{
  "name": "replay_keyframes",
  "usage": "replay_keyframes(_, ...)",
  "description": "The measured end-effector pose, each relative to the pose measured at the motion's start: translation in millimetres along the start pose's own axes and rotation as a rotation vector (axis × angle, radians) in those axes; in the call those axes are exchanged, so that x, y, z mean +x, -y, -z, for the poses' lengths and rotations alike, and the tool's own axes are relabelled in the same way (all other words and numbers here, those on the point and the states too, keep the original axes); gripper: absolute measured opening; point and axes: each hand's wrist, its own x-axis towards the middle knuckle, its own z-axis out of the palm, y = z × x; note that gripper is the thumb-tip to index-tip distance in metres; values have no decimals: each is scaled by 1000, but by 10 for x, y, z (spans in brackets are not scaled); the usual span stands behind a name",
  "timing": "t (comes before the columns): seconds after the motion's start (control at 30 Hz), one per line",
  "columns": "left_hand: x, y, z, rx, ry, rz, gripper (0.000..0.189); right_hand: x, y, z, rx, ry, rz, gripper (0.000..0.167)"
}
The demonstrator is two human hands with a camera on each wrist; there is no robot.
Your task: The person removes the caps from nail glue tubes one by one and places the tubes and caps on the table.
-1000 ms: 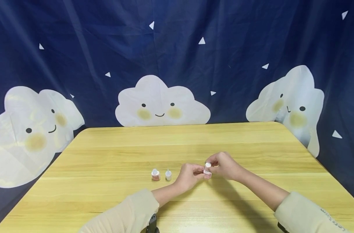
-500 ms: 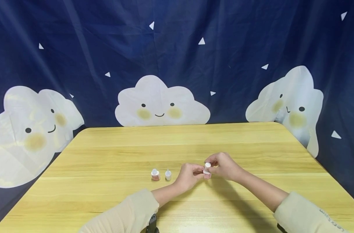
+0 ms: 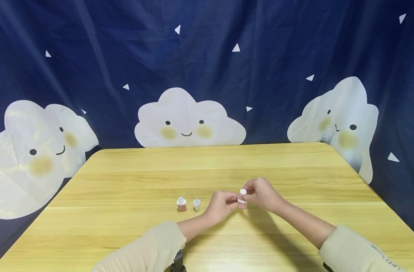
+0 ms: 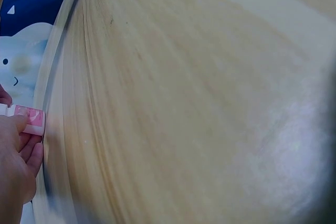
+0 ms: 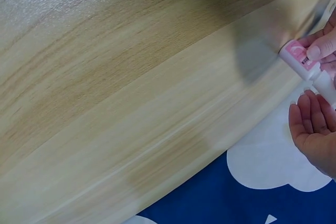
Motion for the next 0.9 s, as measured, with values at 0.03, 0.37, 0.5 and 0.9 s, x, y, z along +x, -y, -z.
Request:
replay_keyframes(0.03,1,1,-1,4,0,-1,20,0,2,2,1,3,-2,6)
replay_keyframes(0.37,8,-12,-6,18,-3,7,19,8,8,27,28,56,14,7)
replay_keyframes(0.5,9,-10,-10,41,-11,0,19,12,0,50,17,78,40,6)
replay_keyframes(0.9,2,2,5,60,-8,7,18,30,-30,154,29,121,101,3)
